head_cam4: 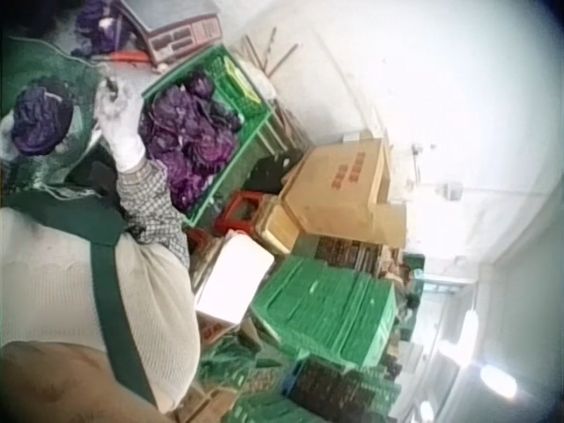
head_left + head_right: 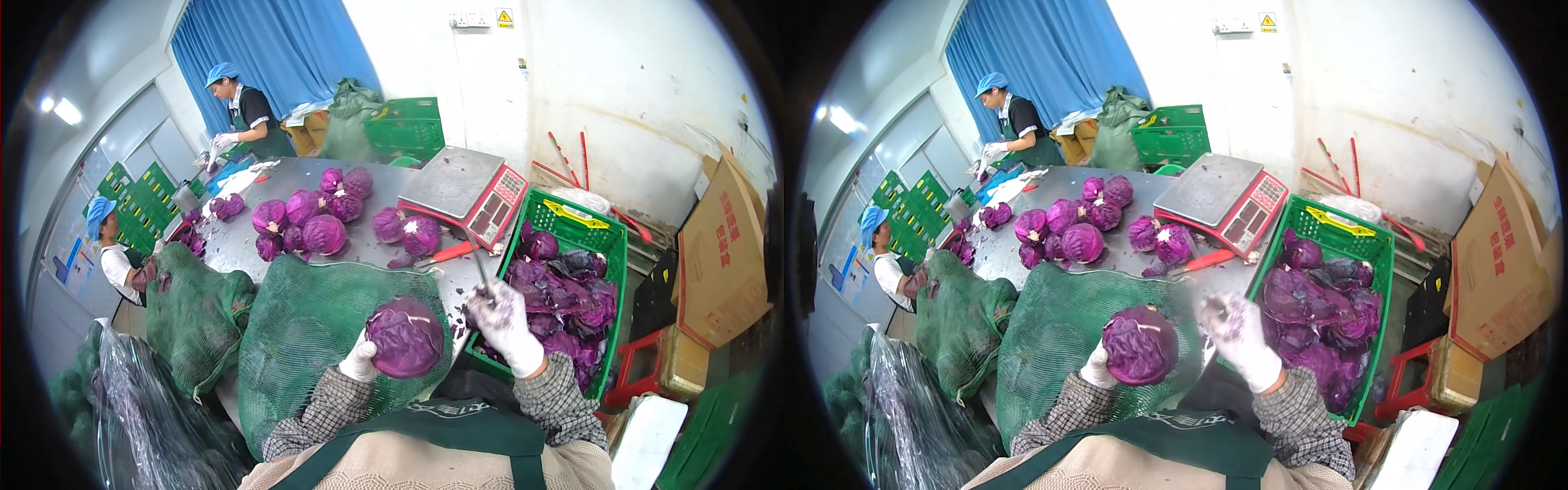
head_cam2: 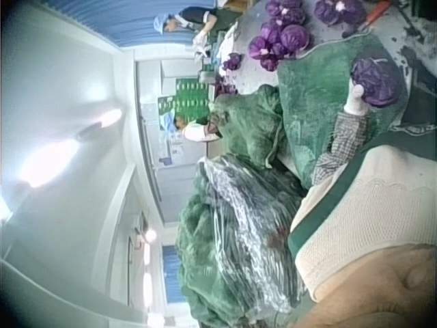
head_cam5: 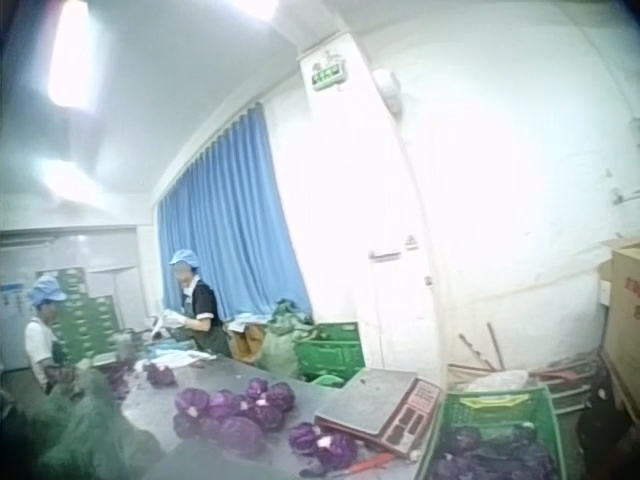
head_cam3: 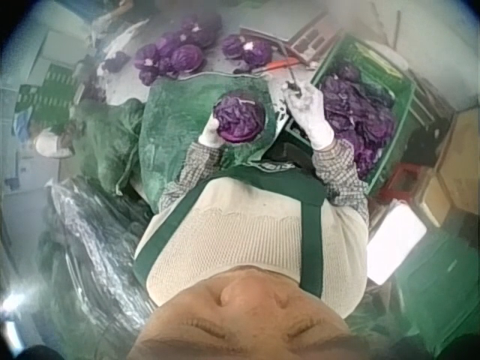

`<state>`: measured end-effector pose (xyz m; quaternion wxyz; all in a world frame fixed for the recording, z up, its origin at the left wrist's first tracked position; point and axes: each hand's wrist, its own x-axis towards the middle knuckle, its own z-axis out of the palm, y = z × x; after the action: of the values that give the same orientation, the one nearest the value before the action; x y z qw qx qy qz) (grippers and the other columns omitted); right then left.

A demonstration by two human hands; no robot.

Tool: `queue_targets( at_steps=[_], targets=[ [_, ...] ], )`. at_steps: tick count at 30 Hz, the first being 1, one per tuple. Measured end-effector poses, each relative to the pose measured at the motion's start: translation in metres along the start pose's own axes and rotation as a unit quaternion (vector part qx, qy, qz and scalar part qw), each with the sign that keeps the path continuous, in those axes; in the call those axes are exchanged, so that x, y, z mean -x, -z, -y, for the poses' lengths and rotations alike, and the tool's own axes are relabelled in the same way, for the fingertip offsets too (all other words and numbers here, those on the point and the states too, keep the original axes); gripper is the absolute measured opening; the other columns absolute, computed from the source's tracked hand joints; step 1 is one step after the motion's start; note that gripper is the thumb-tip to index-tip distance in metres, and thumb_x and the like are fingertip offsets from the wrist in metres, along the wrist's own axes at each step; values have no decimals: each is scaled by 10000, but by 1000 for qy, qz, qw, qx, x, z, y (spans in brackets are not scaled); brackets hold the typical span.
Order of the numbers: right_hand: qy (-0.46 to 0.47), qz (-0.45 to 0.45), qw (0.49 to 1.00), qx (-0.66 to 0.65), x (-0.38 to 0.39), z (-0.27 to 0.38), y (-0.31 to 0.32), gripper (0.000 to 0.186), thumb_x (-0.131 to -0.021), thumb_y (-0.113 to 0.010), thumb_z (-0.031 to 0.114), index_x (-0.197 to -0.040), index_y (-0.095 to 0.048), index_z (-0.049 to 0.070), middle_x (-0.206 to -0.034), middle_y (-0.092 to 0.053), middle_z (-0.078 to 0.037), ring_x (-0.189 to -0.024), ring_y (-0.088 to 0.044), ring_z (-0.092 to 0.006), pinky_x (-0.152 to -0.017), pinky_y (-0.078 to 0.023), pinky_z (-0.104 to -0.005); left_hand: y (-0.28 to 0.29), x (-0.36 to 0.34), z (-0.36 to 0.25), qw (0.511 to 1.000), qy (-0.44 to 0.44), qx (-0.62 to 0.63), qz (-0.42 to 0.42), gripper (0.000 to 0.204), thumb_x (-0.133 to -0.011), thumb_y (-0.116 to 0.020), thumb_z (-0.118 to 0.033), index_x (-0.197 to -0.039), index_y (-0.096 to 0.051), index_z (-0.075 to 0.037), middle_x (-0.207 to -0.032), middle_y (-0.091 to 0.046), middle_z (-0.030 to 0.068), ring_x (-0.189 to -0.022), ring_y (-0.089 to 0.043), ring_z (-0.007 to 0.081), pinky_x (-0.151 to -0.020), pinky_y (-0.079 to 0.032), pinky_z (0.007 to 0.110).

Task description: Trim and weigh heads of red cabbage for packaging.

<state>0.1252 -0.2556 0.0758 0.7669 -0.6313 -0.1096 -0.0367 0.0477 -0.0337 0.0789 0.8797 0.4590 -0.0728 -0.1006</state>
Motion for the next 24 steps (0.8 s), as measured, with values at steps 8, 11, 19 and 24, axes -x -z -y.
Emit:
queue_targets(
  at_steps=[8,11,19,24],
  targets=[
    [76,227,940,242,17,43,-8,506,-756,-774,289,-1139,-597,9,-997,-640,-112,-929,-618,-193,-816,-491,-335,-8,-4,-7,992,-28,-126,4,1059,-549,-876,-343,-1382,-322,5,-1317,-475,146,-1203,-491,263,-1063,-360,400],
    [17,246,938,242,15,44,-5,491,-779,-751,306,-1139,-603,6,-919,-645,-99,-896,-613,-191,-792,-485,-339,-2,-4,-12,978,-48,-201,35,1079,-551,-884,-274,-1404,-289,15,-1335,-451,157,-1235,-455,246,-1077,-329,379],
    [-206,347,915,19,17,21,3,533,-827,-701,350,-1239,-540,52,-847,-587,-5,-546,-473,-50,-490,-403,-205,-14,-11,-49,927,18,-363,91,1124,-550,-894,-222,-1432,-239,18,-1392,-392,175,-1290,-389,245,-1102,-279,366],
    [-283,193,918,-202,16,-21,3,333,-855,-656,377,-957,-544,81,-679,-532,-4,-530,-516,-92,-472,-419,-234,-14,-42,-41,958,-12,-285,-35,934,-680,-822,-219,-1409,-287,20,-1376,-412,171,-1285,-388,243,-1088,-299,361]
  ],
)
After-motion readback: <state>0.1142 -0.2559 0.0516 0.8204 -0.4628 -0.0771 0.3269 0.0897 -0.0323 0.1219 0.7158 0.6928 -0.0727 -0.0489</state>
